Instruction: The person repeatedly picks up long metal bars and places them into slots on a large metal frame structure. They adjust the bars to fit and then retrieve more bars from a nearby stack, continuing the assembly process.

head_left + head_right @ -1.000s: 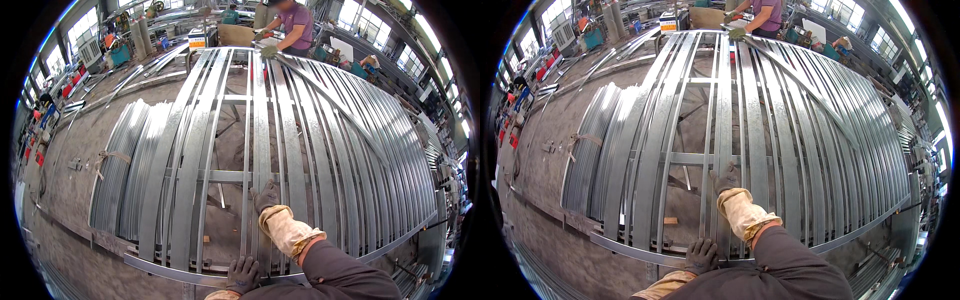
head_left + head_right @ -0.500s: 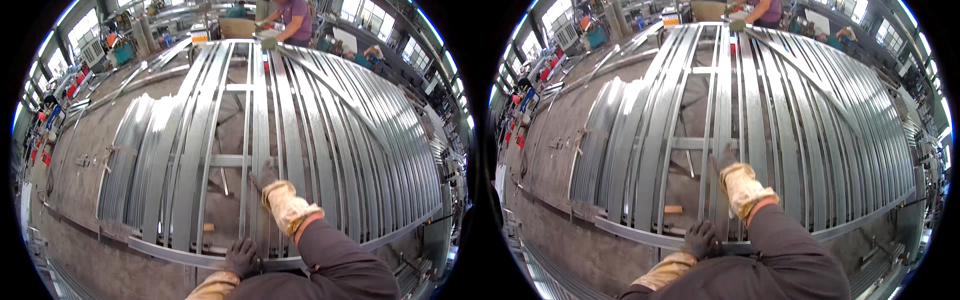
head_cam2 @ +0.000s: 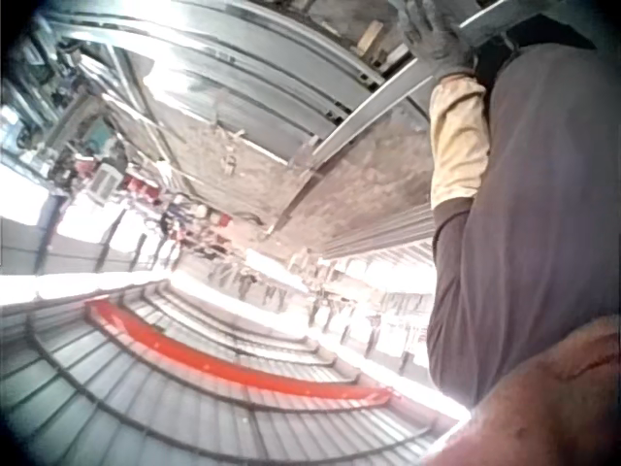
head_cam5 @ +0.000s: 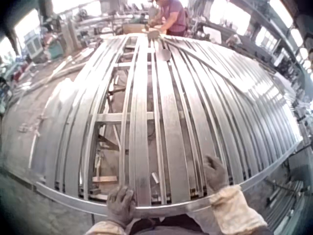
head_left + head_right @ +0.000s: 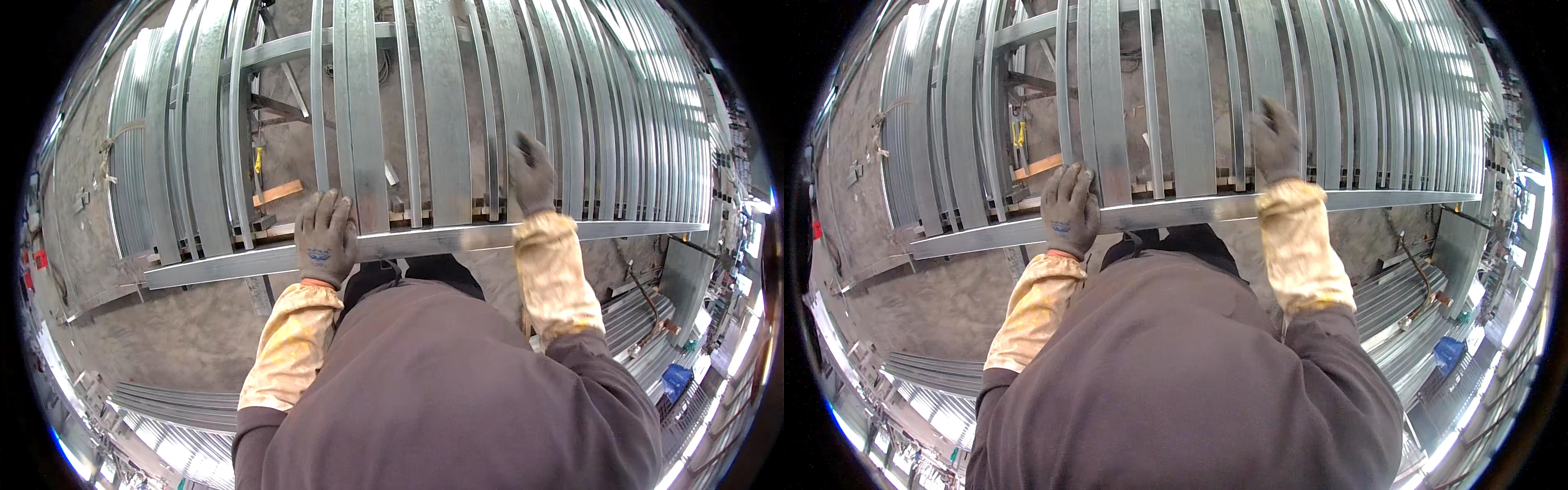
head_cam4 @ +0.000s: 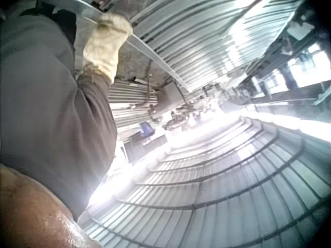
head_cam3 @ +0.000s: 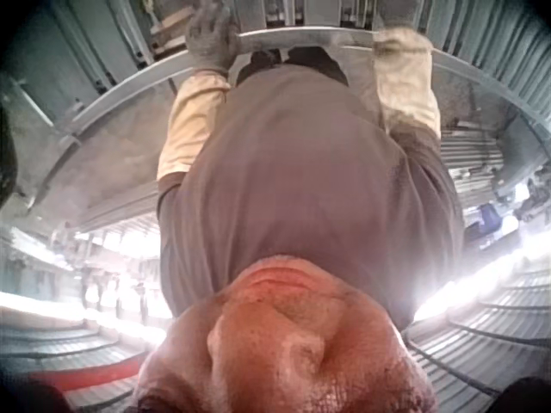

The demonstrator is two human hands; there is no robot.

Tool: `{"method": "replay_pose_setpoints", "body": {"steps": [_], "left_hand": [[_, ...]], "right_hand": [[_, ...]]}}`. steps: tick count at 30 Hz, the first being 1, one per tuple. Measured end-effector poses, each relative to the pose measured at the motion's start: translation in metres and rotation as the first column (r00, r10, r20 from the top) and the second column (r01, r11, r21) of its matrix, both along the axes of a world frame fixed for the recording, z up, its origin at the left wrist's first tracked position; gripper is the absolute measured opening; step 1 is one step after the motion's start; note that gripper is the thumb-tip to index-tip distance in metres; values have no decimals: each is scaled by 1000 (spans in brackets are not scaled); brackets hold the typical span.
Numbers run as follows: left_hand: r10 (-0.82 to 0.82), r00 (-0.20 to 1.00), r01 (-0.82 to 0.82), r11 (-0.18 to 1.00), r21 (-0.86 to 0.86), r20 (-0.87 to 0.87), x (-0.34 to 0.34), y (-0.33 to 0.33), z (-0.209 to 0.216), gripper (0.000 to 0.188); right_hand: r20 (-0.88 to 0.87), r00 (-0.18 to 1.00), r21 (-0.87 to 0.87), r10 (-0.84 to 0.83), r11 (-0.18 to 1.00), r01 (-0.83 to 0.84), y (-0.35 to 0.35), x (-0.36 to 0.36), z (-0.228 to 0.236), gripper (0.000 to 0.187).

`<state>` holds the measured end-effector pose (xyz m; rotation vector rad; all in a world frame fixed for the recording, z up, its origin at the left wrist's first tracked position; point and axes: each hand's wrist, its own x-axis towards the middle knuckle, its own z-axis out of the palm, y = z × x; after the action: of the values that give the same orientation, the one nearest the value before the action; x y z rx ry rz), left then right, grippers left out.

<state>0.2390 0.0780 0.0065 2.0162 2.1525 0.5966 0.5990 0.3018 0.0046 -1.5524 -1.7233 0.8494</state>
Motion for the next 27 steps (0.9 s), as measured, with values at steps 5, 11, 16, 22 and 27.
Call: {"method": "replay_pose_setpoints", "body": {"steps": [5,11,16,22,27], "left_hand": [[-44,999,44,999,9,-23,-1,5,3,52],[-27,999,29,998,47,-45,1,7,-2,57],[111,993,-107,992,73,-47,-4,8,-14,56],[274,954,-284,955,-85,-118,5,21,-10,60],[329,927,-360,915,-185,-178,7,24,-12,74]], "right_hand": [[438,882,206,-176,974,92,-48,114,-7,50],[582,741,348,-336,926,147,-53,144,-37,52],[575,756,344,-312,931,123,-50,142,-35,48],[610,735,325,-295,940,107,-51,145,-33,51],[610,750,273,-255,957,103,-52,140,-24,53]]}}
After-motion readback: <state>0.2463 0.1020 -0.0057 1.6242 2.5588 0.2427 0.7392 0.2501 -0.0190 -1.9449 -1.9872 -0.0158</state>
